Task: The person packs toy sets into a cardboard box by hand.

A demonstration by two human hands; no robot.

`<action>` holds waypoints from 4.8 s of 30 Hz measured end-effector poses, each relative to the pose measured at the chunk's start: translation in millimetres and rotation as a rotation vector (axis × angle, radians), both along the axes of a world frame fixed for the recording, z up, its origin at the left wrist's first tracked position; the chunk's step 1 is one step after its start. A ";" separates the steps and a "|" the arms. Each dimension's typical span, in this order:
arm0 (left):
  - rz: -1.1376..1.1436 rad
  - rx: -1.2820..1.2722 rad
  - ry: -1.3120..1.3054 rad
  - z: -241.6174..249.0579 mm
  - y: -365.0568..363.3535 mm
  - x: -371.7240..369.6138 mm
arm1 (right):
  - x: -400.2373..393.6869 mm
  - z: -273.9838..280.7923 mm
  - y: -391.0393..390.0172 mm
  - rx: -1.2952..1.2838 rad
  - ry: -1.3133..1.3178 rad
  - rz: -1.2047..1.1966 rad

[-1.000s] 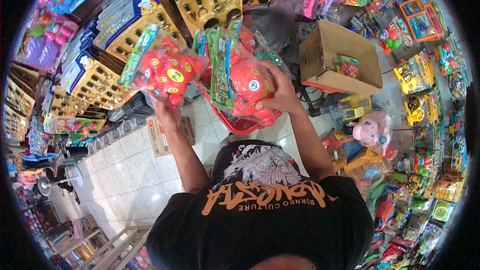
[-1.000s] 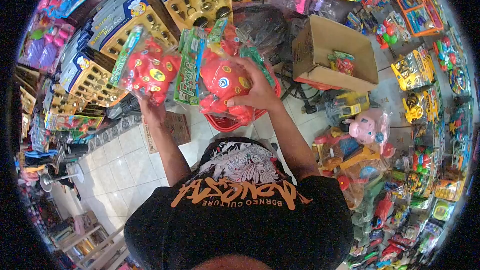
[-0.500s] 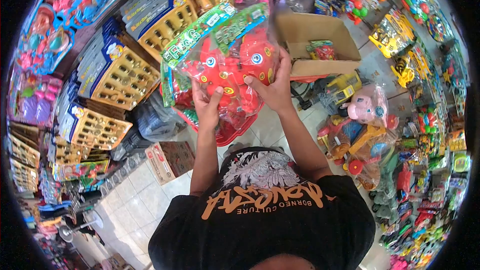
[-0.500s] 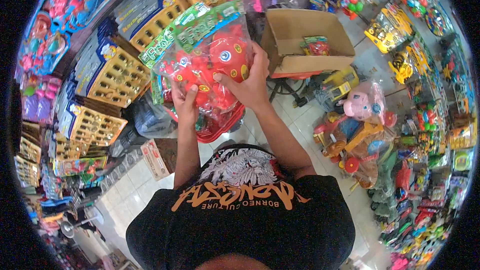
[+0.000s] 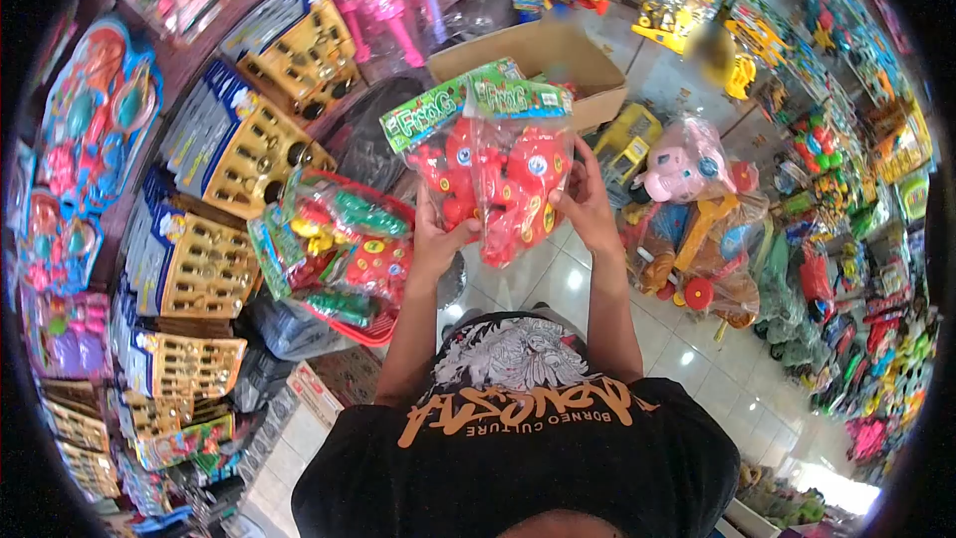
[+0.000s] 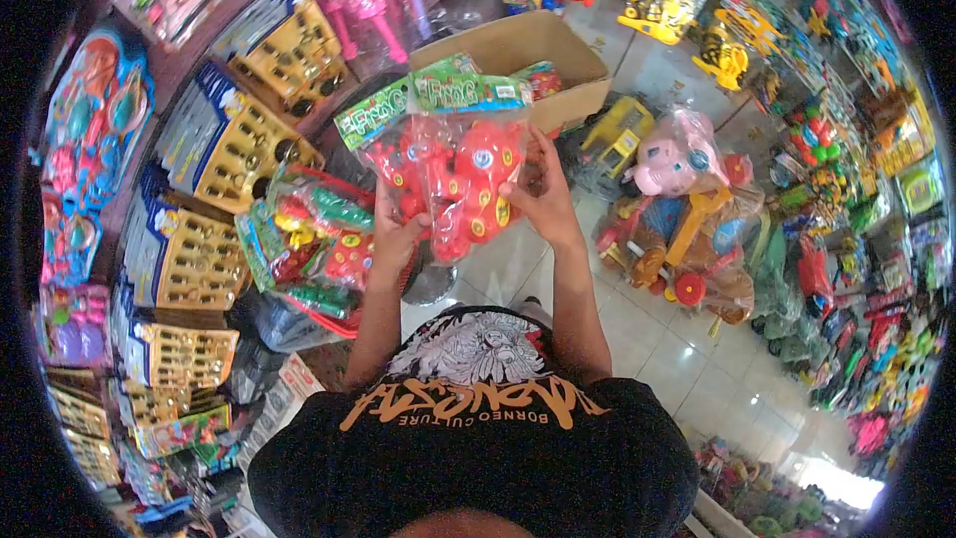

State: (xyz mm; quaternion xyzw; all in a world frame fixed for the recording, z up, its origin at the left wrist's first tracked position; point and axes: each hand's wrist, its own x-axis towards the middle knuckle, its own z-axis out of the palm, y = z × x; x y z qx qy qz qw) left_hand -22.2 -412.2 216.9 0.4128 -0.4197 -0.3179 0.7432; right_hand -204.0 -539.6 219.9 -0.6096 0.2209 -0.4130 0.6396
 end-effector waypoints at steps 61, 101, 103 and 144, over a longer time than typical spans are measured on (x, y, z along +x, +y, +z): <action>-0.219 0.394 0.125 -58.0 -342.0 64.1 | 80.8 -61.9 -325.9 -0.054 0.310 0.096; -0.248 1.220 0.585 -311.3 -336.3 118.0 | 148.8 -284.8 -410.4 0.074 0.976 0.322; -0.249 1.286 0.583 -315.8 -340.4 119.6 | 143.7 -265.8 -428.6 -0.082 0.967 0.242; 0.012 1.324 0.419 -311.8 -335.8 122.2 | 81.4 -255.2 -442.3 -0.227 1.342 0.431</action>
